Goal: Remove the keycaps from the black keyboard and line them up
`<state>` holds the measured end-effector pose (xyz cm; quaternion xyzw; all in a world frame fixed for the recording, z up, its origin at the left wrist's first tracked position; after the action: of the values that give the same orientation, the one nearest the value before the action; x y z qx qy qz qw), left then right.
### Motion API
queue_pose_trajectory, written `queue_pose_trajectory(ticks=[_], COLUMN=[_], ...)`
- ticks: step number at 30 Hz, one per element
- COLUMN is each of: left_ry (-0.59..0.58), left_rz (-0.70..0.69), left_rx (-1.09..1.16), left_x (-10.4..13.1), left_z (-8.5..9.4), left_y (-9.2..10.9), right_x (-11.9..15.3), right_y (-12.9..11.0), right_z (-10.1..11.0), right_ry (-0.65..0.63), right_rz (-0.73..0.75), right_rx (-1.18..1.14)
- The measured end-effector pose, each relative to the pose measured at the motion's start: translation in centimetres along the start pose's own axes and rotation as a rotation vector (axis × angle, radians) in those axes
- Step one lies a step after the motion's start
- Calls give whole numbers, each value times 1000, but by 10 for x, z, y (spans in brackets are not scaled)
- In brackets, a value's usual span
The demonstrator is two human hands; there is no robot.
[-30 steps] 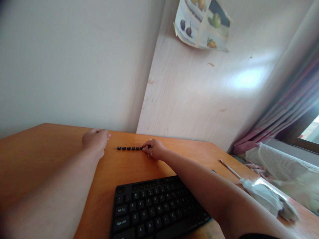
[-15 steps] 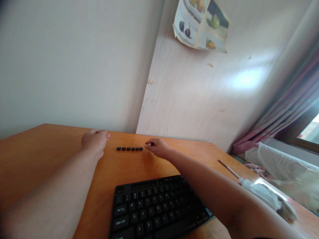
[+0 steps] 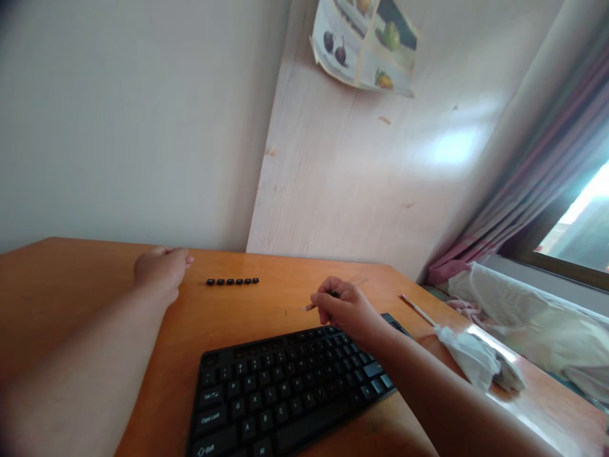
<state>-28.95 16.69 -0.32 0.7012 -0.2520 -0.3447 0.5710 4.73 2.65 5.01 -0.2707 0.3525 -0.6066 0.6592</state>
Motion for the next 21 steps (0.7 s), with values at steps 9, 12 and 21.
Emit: queue_pose_trajectory(ticks=[9, 12, 21], left_ry=[-12, -5, -25], left_rz=[9, 10, -16], left_rx=[21, 10, -15], left_x=[-4, -3, -5], left_z=[-2, -2, -3], left_y=[-5, -4, -7], right_x=[17, 18, 22], right_y=[-2, -1, -2], right_z=[-7, -9, -19], right_ry=[1, 13, 34], right_rz=[6, 23, 38], right_rx=[165, 244, 316])
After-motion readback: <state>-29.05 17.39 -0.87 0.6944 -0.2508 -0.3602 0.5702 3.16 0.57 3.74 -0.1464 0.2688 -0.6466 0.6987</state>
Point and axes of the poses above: each hand's wrist, its own x-axis away from the middle knuckle, its own z-axis out of the back of the hand, y = z × x, the point moved 4 cm from there along -x, towards the middle knuckle, and after that the axes turned 10 degrees about x, right-handed, at the moved point
